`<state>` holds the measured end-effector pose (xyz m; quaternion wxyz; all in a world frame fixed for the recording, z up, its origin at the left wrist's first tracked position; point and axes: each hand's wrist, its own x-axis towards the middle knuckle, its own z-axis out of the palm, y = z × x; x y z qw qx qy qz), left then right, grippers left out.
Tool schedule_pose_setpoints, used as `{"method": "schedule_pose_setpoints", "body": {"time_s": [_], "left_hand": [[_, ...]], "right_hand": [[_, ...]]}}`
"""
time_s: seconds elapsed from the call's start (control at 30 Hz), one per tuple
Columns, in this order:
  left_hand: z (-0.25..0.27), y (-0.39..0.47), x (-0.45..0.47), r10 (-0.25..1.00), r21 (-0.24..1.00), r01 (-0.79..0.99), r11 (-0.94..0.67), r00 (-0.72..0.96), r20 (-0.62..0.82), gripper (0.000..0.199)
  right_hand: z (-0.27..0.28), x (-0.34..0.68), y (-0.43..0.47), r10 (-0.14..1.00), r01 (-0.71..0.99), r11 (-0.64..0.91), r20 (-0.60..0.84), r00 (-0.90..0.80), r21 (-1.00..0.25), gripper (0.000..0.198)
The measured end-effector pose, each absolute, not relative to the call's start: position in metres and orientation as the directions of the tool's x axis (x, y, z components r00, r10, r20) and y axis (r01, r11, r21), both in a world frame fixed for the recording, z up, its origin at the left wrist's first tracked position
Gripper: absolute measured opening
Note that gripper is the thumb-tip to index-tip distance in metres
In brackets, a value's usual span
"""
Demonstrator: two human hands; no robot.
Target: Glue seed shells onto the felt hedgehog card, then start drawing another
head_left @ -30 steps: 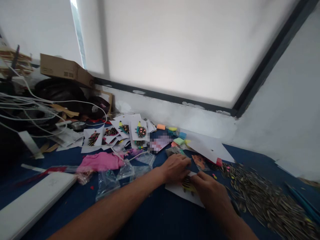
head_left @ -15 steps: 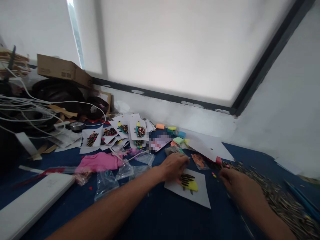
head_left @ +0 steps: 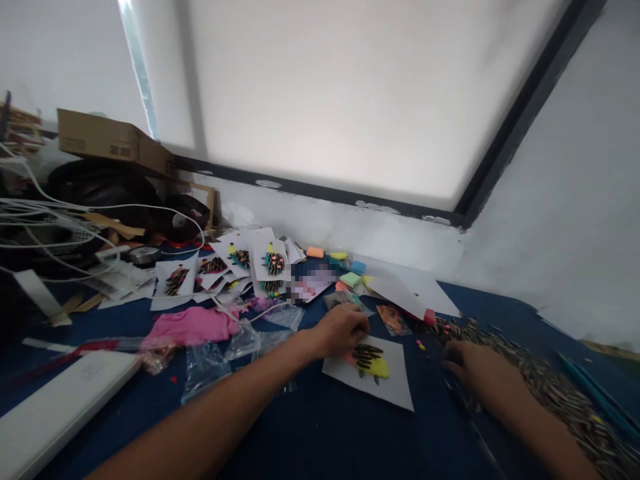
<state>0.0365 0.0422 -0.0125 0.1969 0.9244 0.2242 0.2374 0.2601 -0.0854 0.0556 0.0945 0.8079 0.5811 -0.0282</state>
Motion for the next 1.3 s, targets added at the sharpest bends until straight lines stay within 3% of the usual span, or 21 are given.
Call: {"method": "schedule_pose_setpoints", "body": {"time_s": [0.13, 0.23, 0.33, 0.47, 0.57, 0.87, 1.3], "left_hand": [[-0.014, 0.043, 0.038, 0.501, 0.46, 0.317, -0.829, 0.787, 0.361, 0.011], [-0.013, 0.043, 0.039, 0.502, 0.46, 0.319, -0.829, 0.787, 0.359, 0.011], [-0.011, 0.042, 0.039, 0.506, 0.459, 0.327, -0.826, 0.789, 0.348, 0.011], [-0.009, 0.04, 0.038, 0.521, 0.461, 0.344, -0.818, 0.784, 0.337, 0.011], [-0.01, 0.04, 0.038, 0.522, 0.458, 0.345, -0.819, 0.779, 0.347, 0.011], [-0.01, 0.04, 0.037, 0.521, 0.449, 0.351, -0.822, 0.781, 0.343, 0.012], [-0.008, 0.039, 0.038, 0.522, 0.446, 0.358, -0.821, 0.787, 0.329, 0.012]], "right_hand": [[0.051, 0.259, -0.083, 0.941, 0.938, -0.292, -0.119, 0.317, 0.188, 0.019], [0.052, 0.258, -0.082, 0.94, 0.932, -0.326, -0.053, 0.338, 0.16, 0.02], [0.054, 0.251, -0.083, 0.963, 0.963, -0.269, 0.007, 0.269, -0.012, 0.018], [0.049, 0.23, -0.085, 0.998, 0.934, -0.025, 0.043, 0.043, -0.355, 0.019], [0.043, 0.212, -0.087, 0.998, 0.886, 0.066, 0.05, -0.048, -0.46, 0.021], [0.029, 0.19, -0.09, 0.978, 0.883, 0.107, 0.21, -0.009, -0.457, 0.025], [0.027, 0.18, -0.089, 0.972, 0.92, 0.058, 0.234, 0.037, -0.387, 0.021]]}}
